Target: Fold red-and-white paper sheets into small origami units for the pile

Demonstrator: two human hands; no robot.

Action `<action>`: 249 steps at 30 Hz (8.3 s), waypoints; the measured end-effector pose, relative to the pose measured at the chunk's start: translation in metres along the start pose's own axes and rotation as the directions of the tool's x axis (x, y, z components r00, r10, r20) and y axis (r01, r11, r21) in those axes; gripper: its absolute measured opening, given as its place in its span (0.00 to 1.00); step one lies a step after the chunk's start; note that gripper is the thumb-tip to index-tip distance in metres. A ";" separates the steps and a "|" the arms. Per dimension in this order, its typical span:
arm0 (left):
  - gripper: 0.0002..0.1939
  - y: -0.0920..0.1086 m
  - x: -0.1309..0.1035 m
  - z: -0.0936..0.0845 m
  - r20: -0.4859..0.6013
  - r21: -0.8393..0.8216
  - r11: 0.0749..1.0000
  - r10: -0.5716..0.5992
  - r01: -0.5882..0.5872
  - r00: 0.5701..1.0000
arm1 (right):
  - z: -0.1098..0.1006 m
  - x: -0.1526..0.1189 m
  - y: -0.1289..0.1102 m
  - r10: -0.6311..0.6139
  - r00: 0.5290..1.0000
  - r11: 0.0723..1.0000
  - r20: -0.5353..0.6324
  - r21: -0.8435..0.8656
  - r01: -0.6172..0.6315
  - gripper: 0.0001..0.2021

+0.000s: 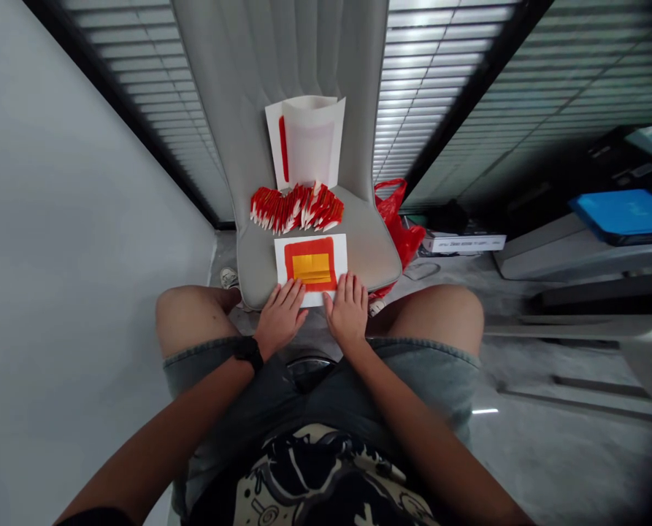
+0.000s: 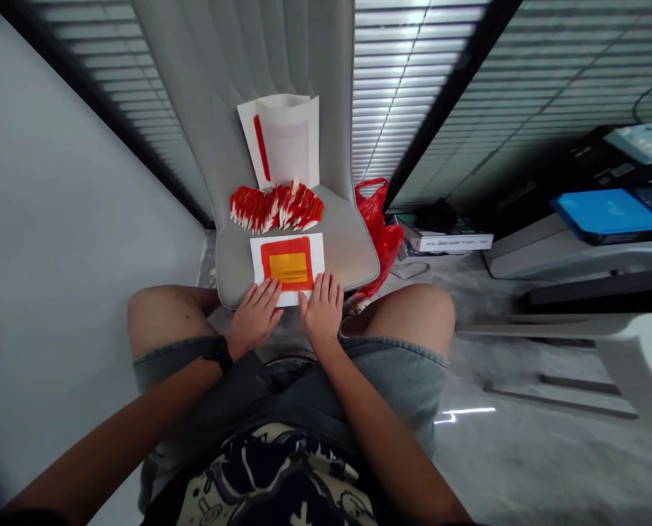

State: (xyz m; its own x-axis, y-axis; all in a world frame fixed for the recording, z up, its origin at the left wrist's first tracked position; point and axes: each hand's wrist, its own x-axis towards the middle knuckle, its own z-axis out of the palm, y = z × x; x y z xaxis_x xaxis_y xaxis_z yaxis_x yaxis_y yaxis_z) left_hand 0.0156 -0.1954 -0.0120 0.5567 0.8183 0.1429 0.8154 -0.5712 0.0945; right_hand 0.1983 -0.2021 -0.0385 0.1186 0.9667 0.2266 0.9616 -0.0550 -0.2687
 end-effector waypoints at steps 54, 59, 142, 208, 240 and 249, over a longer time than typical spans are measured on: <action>0.25 0.017 -0.001 -0.009 -0.240 -0.326 0.938 -0.200 0.115 0.950 | -0.032 -0.027 -0.052 0.046 0.995 0.987 0.093 0.148 -0.059 0.26; 0.27 0.014 0.011 -0.002 -0.172 -0.216 0.946 -0.280 0.242 0.944 | -0.049 -0.021 -0.014 -0.108 0.993 0.973 0.050 0.212 0.095 0.23; 0.24 -0.066 0.034 0.010 -0.108 -0.318 0.939 0.097 -0.127 0.989 | -0.001 0.033 0.041 -0.375 0.926 0.881 0.032 0.322 0.346 0.22; 0.16 -0.057 0.026 0.017 -0.181 -0.364 0.931 -0.036 -0.033 0.983 | -0.010 0.039 0.042 -0.403 0.915 0.880 0.016 0.283 0.383 0.18; 0.09 -0.056 0.042 0.007 -0.186 -0.523 0.852 -0.154 0.035 0.970 | -0.009 0.051 0.040 -0.301 0.953 0.812 -0.026 0.517 0.271 0.11; 0.12 -0.059 0.043 0.007 -0.146 -0.477 0.879 -0.106 0.024 0.984 | -0.009 0.055 0.041 -0.325 0.946 0.811 -0.014 0.510 0.286 0.10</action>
State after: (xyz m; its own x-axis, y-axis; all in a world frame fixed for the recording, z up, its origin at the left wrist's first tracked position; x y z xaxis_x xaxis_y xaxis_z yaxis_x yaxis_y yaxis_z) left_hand -0.0073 -0.1267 -0.0180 0.4376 0.8562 0.2747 0.6541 -0.5128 0.5561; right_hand 0.2465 -0.1535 -0.0287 -0.1964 0.9286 0.3149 0.6876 0.3594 -0.6310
